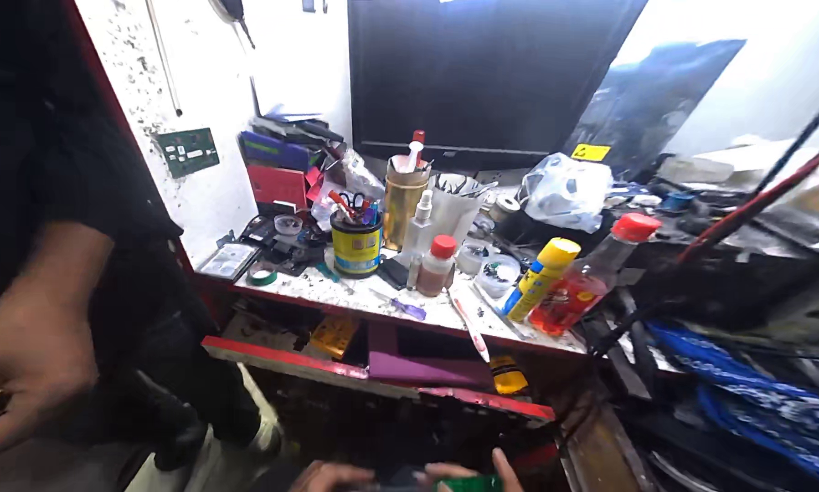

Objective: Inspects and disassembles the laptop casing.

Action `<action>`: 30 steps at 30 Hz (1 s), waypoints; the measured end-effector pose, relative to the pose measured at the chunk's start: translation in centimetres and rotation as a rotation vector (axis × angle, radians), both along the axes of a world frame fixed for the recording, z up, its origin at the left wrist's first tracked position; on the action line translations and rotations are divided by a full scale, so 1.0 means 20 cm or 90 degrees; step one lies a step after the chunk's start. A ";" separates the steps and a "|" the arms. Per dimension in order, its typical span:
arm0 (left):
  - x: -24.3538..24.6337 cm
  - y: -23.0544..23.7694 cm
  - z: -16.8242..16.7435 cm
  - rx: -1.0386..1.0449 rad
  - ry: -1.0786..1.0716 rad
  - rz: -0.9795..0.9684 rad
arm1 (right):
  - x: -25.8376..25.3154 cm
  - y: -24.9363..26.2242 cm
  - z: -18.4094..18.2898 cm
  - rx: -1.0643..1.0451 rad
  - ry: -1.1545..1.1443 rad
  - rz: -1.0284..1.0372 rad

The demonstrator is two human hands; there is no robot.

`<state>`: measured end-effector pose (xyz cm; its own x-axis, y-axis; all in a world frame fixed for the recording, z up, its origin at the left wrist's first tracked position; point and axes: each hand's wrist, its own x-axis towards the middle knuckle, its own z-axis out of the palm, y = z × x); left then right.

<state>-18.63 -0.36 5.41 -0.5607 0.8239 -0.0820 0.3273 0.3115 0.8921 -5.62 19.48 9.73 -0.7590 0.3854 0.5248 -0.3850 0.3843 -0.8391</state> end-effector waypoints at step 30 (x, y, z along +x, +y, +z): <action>-0.11 0.03 -0.20 -0.248 -0.160 -0.157 | -0.18 -0.13 -0.15 0.150 0.049 0.054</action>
<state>-20.76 0.33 1.32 -0.2776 0.8101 -0.5164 0.2228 0.5771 0.7857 -9.15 16.84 6.65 -0.7371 0.1824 0.6507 -0.4837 0.5301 -0.6965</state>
